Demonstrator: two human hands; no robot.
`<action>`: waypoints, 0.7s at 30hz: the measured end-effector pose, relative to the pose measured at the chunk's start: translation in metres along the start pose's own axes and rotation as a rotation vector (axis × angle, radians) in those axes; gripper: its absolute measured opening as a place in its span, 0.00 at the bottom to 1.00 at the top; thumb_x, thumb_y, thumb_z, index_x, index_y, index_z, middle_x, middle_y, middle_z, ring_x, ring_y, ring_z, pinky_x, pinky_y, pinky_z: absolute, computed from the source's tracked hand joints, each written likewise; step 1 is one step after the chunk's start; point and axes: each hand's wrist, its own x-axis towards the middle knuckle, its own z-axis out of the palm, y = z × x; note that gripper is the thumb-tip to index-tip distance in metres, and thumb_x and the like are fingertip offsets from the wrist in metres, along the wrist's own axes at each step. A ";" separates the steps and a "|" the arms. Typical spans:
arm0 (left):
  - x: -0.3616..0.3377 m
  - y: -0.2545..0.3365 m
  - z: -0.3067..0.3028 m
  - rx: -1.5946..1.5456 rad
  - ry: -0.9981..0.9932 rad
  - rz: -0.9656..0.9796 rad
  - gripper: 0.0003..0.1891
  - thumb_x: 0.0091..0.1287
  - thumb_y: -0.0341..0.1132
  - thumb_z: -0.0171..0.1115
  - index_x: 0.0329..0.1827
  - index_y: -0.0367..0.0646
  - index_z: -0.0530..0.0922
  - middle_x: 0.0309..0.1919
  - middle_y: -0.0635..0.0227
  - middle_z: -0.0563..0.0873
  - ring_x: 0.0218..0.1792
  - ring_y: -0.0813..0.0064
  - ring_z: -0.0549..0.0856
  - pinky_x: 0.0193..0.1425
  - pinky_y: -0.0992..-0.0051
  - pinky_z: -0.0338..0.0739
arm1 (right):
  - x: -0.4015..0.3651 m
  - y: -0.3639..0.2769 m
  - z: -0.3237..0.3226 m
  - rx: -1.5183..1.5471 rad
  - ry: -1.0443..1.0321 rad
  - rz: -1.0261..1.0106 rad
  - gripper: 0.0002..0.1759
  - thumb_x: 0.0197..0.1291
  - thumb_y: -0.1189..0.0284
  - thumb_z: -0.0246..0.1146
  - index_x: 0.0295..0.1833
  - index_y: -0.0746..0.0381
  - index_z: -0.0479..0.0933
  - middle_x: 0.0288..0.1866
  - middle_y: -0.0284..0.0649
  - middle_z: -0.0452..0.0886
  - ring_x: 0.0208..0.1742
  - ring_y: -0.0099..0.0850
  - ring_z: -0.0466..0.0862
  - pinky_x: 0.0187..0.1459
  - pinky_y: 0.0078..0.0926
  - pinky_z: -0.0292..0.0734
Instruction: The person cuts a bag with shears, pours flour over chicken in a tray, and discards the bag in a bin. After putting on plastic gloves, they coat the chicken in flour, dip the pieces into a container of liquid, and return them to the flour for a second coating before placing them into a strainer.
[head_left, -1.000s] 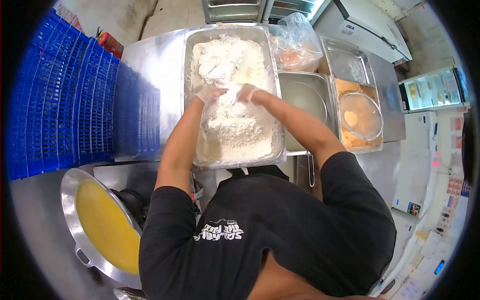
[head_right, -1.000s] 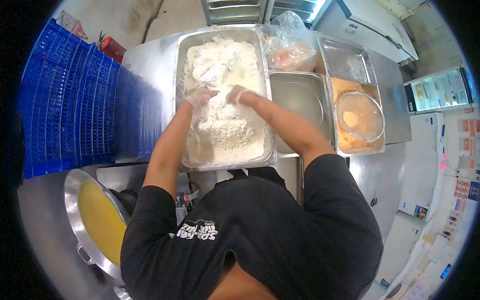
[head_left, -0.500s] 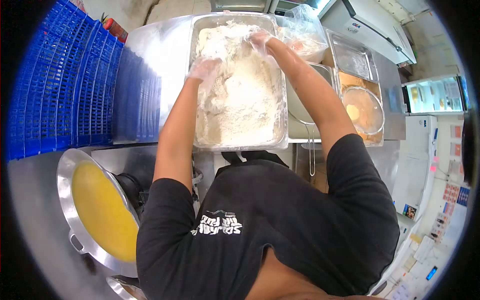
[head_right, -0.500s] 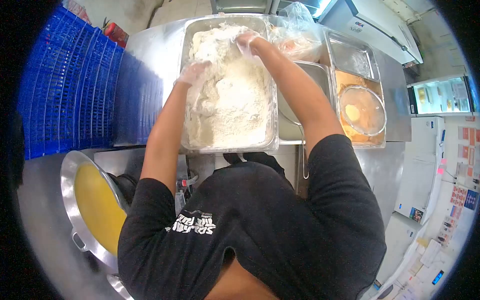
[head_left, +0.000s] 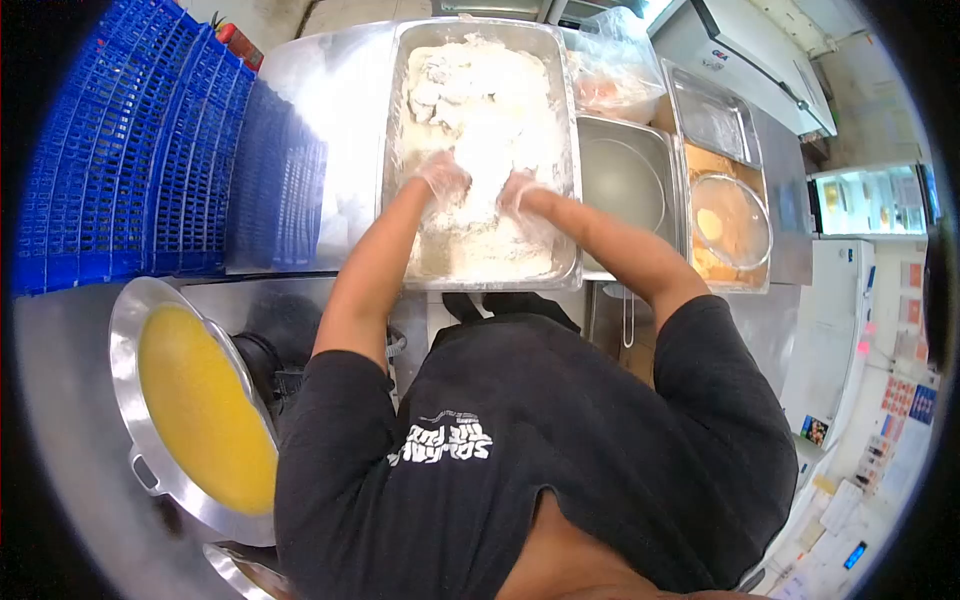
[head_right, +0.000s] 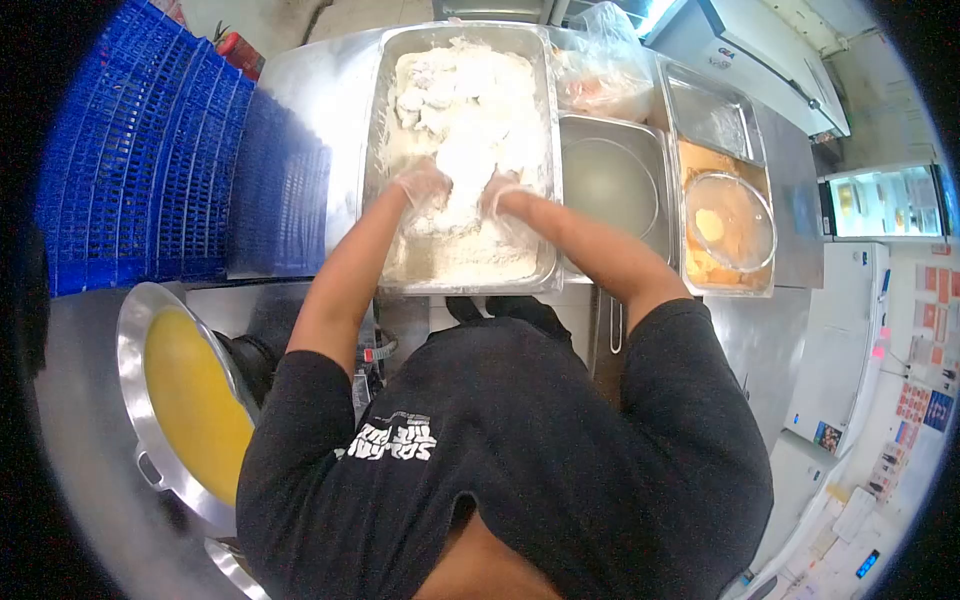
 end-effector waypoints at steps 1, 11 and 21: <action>0.010 -0.008 -0.010 0.211 -0.070 0.150 0.19 0.52 0.36 0.63 0.49 0.44 0.81 0.45 0.56 0.84 0.49 0.62 0.82 0.52 0.67 0.75 | 0.001 0.003 0.003 0.241 0.049 0.016 0.21 0.50 0.58 0.62 0.46 0.60 0.80 0.42 0.47 0.83 0.44 0.39 0.82 0.47 0.35 0.75; 0.073 -0.071 -0.038 -0.574 0.565 -0.298 0.22 0.68 0.45 0.51 0.55 0.36 0.75 0.54 0.55 0.80 0.52 0.66 0.79 0.56 0.72 0.71 | -0.003 0.111 -0.106 0.307 0.575 -0.009 0.15 0.51 0.63 0.59 0.42 0.59 0.81 0.37 0.46 0.83 0.37 0.39 0.81 0.41 0.32 0.75; 0.017 -0.105 0.010 -1.509 0.512 0.191 0.15 0.66 0.37 0.52 0.54 0.50 0.78 0.46 0.60 0.83 0.47 0.68 0.80 0.57 0.72 0.69 | 0.035 0.122 -0.097 0.231 0.914 0.155 0.23 0.58 0.58 0.57 0.57 0.56 0.74 0.55 0.42 0.78 0.53 0.39 0.78 0.55 0.30 0.71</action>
